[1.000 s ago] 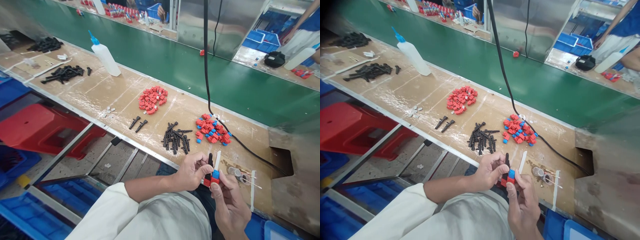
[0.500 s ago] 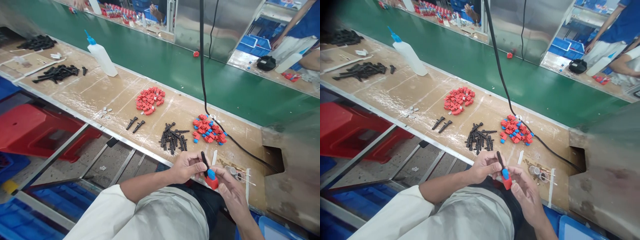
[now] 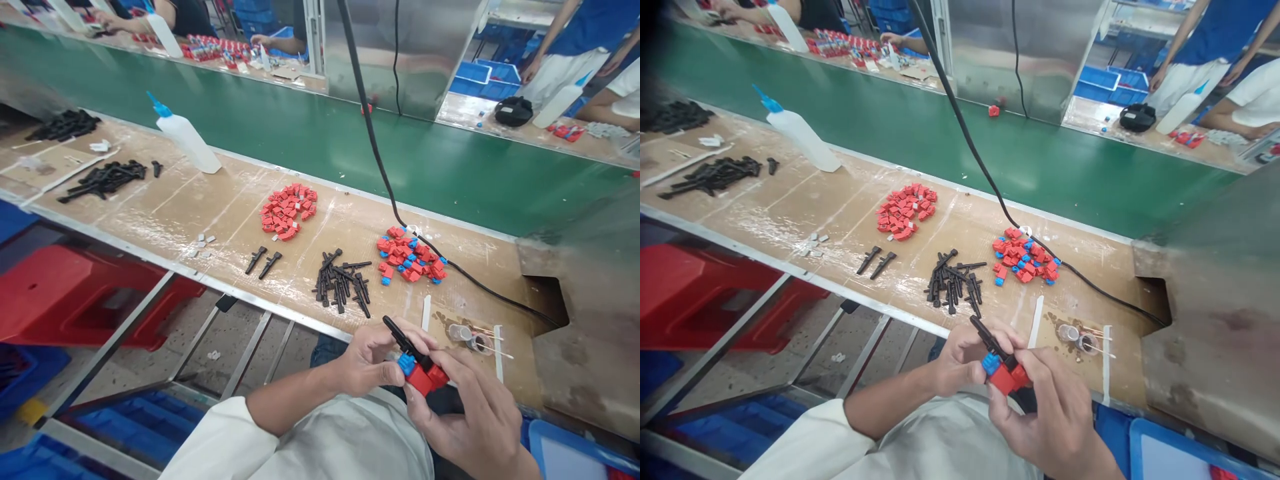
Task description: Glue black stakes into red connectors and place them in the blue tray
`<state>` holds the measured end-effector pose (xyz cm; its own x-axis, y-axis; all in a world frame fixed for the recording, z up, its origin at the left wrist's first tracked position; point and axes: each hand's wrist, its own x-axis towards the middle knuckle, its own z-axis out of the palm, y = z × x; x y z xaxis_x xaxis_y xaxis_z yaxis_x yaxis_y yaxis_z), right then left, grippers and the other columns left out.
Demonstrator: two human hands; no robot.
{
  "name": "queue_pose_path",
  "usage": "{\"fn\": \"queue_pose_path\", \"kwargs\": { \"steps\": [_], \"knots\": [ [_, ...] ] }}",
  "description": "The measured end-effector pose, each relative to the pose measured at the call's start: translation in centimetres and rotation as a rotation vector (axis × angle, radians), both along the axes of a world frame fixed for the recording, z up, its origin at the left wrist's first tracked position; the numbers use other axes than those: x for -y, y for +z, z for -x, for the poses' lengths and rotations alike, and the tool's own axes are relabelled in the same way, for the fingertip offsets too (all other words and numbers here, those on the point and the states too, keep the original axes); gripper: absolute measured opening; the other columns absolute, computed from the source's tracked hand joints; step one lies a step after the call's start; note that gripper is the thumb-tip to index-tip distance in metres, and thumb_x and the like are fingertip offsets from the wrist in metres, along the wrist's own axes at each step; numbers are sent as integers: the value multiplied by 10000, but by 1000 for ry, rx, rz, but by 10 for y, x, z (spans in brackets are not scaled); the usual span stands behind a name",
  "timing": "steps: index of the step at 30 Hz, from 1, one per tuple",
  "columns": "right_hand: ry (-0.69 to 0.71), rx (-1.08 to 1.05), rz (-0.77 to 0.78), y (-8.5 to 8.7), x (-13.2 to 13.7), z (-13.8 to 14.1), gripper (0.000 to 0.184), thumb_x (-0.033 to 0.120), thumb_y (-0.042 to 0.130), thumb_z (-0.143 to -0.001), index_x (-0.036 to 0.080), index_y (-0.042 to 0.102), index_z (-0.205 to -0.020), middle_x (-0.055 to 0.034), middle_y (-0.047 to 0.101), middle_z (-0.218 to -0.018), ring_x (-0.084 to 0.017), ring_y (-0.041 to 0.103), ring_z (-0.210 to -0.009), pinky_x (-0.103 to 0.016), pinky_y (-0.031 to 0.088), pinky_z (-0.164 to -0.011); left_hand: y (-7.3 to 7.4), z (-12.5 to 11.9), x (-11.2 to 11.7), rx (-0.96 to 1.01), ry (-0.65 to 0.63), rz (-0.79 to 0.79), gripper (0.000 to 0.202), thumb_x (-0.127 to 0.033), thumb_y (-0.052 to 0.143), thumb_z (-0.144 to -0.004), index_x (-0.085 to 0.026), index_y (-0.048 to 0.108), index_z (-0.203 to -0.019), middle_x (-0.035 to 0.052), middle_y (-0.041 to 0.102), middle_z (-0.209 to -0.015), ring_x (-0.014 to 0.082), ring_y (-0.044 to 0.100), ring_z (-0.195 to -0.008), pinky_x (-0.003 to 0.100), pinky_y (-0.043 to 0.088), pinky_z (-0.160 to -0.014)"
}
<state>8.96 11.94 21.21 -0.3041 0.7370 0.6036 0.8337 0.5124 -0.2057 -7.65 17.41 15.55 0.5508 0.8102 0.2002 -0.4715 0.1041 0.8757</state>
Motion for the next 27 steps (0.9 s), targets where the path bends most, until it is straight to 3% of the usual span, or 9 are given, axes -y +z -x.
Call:
{"fn": "queue_pose_path", "kwargs": {
  "steps": [5,13,17,22,24,25,27],
  "knots": [
    [-19,122,-157,3,5,10,360,393,697,-851,189,617,-1137,-81,718,-766,-232,698,-635,-306,530,-505,7,-4,12,63,21,71,545,-703,664,-808,-175,747,-917,164,692,-1026,273,639,-972,411,527,-906],
    [-54,123,-205,-9,7,11,382,502,763,-791,234,657,-1042,-54,707,-744,-216,682,-613,-304,497,-494,11,-14,19,54,131,205,574,-744,667,-765,-172,718,-779,133,678,-882,253,629,-845,389,534,-825],
    [-44,91,-179,-6,10,12,352,422,722,-821,189,639,-1072,-69,693,-747,-225,678,-630,-315,474,-498,7,-6,27,-13,182,118,550,-727,645,-800,-184,734,-793,126,693,-880,256,643,-859,377,553,-801],
    [68,-5,-129,-7,42,0,270,375,539,-881,180,560,-1067,-26,643,-711,-188,648,-605,-295,478,-495,-4,0,42,-176,80,-189,333,-550,703,-856,-251,778,-983,118,748,-1049,310,683,-1018,433,590,-873],
    [-25,-46,-60,-17,70,-17,314,359,544,-865,163,548,-1110,-38,658,-757,-188,659,-645,-290,491,-513,-8,-10,43,-221,-34,-252,312,-491,729,-859,-262,779,-1064,118,751,-1115,316,687,-1061,443,592,-905],
    [-139,-60,-1,-23,89,-28,327,361,563,-857,168,560,-1120,-42,668,-779,-187,660,-663,-288,495,-527,-8,-17,46,-238,-114,-278,365,-478,738,-858,-264,760,-1153,125,745,-1162,308,694,-1055,431,598,-899],
    [-527,-157,117,-35,131,-53,305,426,590,-852,210,621,-1065,-39,686,-800,-194,664,-703,-309,524,-609,-7,-31,53,-269,-267,-338,533,-484,747,-852,-266,675,-1333,149,714,-1262,275,712,-988,395,613,-866]
  ]
}}
